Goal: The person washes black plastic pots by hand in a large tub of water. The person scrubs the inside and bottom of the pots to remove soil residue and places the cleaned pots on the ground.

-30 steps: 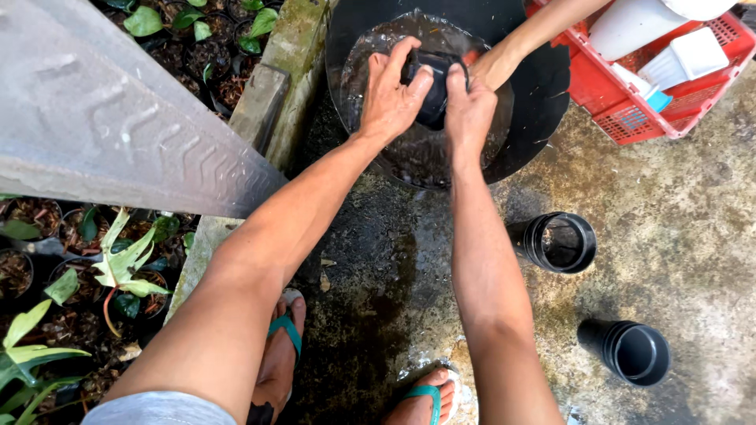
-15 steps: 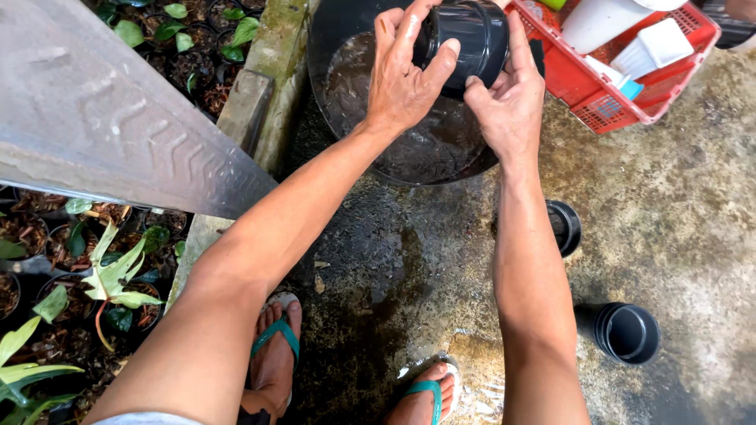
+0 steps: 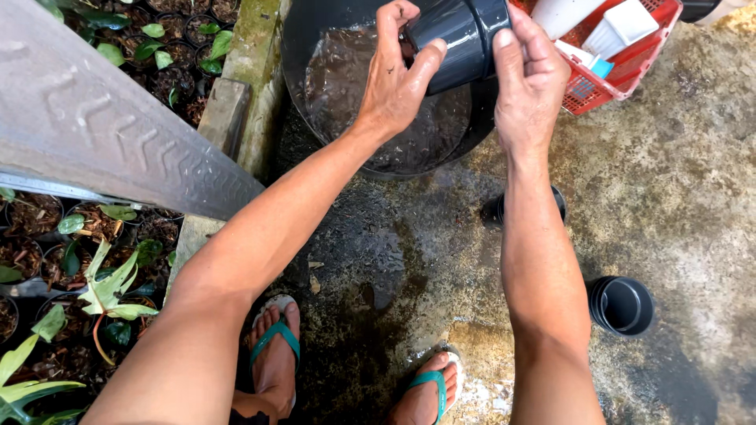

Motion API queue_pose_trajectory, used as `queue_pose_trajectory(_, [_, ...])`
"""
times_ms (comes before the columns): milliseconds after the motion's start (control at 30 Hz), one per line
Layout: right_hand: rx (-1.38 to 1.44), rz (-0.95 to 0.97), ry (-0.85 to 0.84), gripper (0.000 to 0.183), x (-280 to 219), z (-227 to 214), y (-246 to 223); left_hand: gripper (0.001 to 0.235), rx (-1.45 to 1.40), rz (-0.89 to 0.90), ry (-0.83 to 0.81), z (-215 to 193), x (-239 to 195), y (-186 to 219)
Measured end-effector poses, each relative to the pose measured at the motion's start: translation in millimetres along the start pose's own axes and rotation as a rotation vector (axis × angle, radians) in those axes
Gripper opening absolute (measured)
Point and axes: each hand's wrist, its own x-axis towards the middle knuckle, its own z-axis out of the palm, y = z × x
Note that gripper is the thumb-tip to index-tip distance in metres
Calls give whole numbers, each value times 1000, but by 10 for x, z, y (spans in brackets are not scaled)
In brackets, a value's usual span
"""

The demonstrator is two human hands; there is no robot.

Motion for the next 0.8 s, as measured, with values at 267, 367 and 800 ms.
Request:
queue_pose_trajectory(267, [-48, 34, 8, 23, -59, -79, 29, 58, 40, 26, -35, -23, -58, 113])
queue_pose_trajectory(367, [-8, 78, 33, 19, -67, -27, 103, 56, 207, 298, -44, -25, -97, 138])
queue_pose_trajectory(800, [-69, 35, -221, 69, -153, 60, -144, 53, -26, 83, -28, -137, -63, 164])
